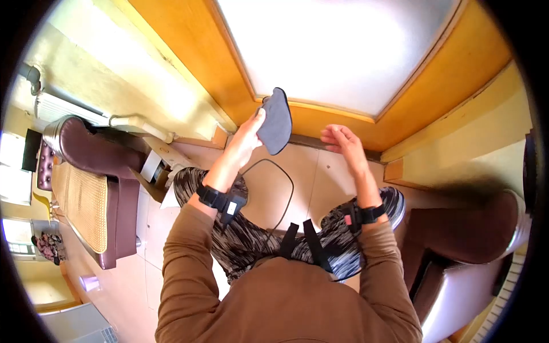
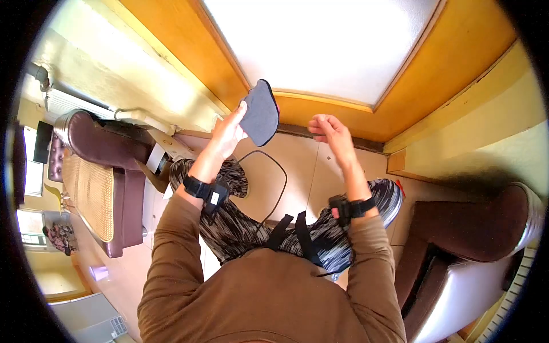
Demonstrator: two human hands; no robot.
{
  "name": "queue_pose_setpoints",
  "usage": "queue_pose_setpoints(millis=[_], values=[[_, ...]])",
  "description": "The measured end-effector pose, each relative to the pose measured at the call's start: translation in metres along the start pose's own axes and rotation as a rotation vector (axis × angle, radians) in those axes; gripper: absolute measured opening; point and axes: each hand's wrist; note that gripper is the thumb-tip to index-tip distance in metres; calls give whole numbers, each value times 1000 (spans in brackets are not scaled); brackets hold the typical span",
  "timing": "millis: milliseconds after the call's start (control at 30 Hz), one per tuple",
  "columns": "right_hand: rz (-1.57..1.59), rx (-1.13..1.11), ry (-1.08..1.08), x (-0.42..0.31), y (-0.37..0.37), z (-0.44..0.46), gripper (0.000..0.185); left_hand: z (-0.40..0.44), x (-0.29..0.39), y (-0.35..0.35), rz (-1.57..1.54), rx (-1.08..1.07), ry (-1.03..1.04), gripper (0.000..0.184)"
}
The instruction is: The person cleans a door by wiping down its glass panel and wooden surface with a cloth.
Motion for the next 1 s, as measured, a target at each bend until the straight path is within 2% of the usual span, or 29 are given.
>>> queue_pose_setpoints(millis=[67, 133, 167, 200, 267, 300, 333, 367, 400, 467, 533, 633, 733, 800, 900, 1000], values=[[434, 14, -5, -15, 35, -3, 48, -1, -10, 1, 76, 16, -1, 58], [616, -20, 144, -5, 77, 6, 58, -1, -26, 7, 323, 32, 62, 57], [764, -51, 227, -4, 93, 11, 60, 6, -39, -2, 486, -182, 134, 59], [916, -78, 310, 0, 106, 15, 63, 4, -49, 3, 615, -248, 208, 56], [1356, -174, 240, 43, 120, 30, 61, 10, -70, -6, 719, -352, 98, 51], [1524, -351, 68, 79, 119, 42, 56, 13, -71, -9, 730, -380, 127, 47], [1529, -205, 203, 68, 111, 38, 52, 17, -68, -11, 740, -410, 157, 43], [1589, -103, 217, 78, 106, 43, 50, 10, -45, 0, 632, -335, -23, 41], [1645, 2, 232, 91, 101, 49, 49, 25, -54, -26, 594, -377, 71, 41], [1671, 152, 192, 142, 90, 67, 48, 42, -38, -52, 601, -360, -5, 42], [1635, 454, 268, 180, 73, 80, 50, 58, -25, -75, 542, -276, -72, 41], [1595, 636, 336, 197, 39, 87, 58, 70, -10, -94, 491, -136, -124, 42], [1556, 654, 369, 212, 7, 104, 60, 79, -10, -96, 509, -27, -137, 41], [1510, 636, 314, 216, -8, 128, 65, 84, -1, -80, 513, -148, -93, 40], [1429, 726, 390, 186, -20, 153, 67, 89, -8, -83, 523, -158, -133, 39], [1293, 906, 319, 124, -13, 146, 60, 92, -14, -85, 549, -170, -143, 38]])
Point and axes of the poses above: each hand's wrist, its own z-axis towards the middle knuckle, its own y-axis out of the palm, x = y × z, and after that the axes turned 12 degrees about -z, right-handed
